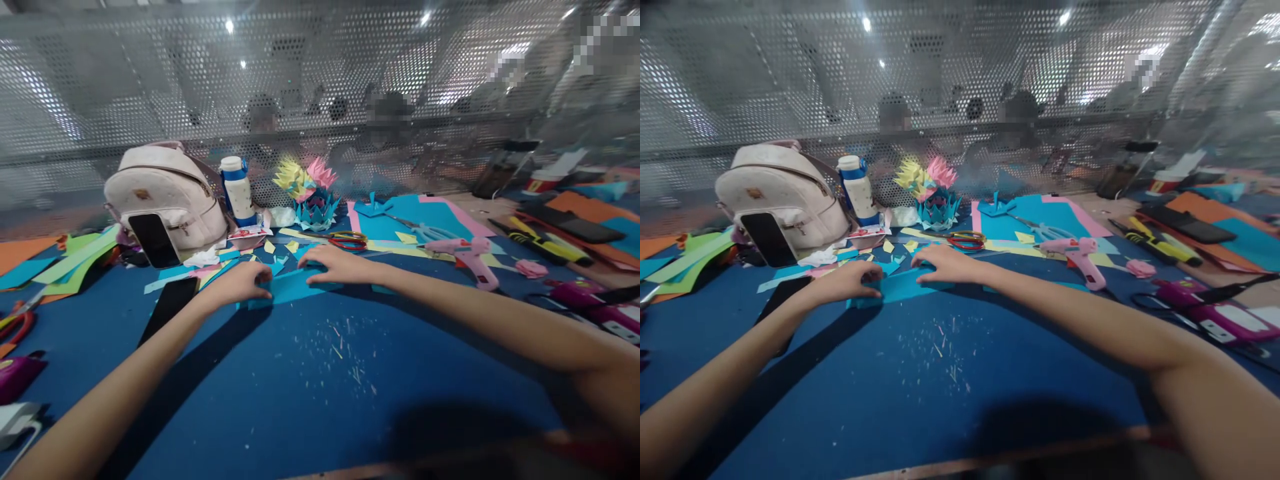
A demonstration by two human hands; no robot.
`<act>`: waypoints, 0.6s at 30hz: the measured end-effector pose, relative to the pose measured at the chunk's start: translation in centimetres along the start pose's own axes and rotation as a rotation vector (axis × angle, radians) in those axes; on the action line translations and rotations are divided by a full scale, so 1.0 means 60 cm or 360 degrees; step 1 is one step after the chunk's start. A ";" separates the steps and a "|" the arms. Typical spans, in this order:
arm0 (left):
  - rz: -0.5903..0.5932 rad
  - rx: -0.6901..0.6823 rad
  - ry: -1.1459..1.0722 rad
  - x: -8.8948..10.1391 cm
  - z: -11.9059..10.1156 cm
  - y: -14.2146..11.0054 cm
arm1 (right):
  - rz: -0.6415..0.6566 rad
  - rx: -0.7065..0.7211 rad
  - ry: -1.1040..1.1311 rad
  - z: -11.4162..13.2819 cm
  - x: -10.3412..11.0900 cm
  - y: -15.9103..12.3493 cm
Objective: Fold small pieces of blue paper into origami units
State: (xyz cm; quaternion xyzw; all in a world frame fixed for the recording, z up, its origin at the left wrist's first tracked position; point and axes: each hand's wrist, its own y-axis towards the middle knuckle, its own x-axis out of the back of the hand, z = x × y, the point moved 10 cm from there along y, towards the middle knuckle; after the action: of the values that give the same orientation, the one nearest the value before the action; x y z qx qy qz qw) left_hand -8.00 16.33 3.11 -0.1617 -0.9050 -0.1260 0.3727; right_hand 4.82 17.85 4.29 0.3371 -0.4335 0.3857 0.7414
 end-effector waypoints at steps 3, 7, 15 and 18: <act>-0.0062 0.0017 -0.0237 0.012 -0.012 0.009 | -0.0050 -0.0126 0.0199 -0.006 0.013 -0.005; -0.0097 0.0160 -0.0572 0.005 -0.007 0.008 | -0.0171 -0.0102 0.0615 0.017 0.049 -0.023; 0.0193 0.0405 -0.1156 -0.083 -0.018 -0.003 | 0.0151 0.0319 0.0581 0.137 0.049 -0.070; 0.0189 0.0358 -0.1275 -0.106 -0.033 -0.005 | 0.0089 0.0315 0.0347 0.137 0.042 -0.075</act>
State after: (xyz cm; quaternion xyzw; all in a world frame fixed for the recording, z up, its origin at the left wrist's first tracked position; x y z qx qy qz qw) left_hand -2.64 14.10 -0.12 -0.2080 -0.9757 0.0681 0.0134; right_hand 6.38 9.54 9.11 0.3525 -0.3193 0.4813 0.7363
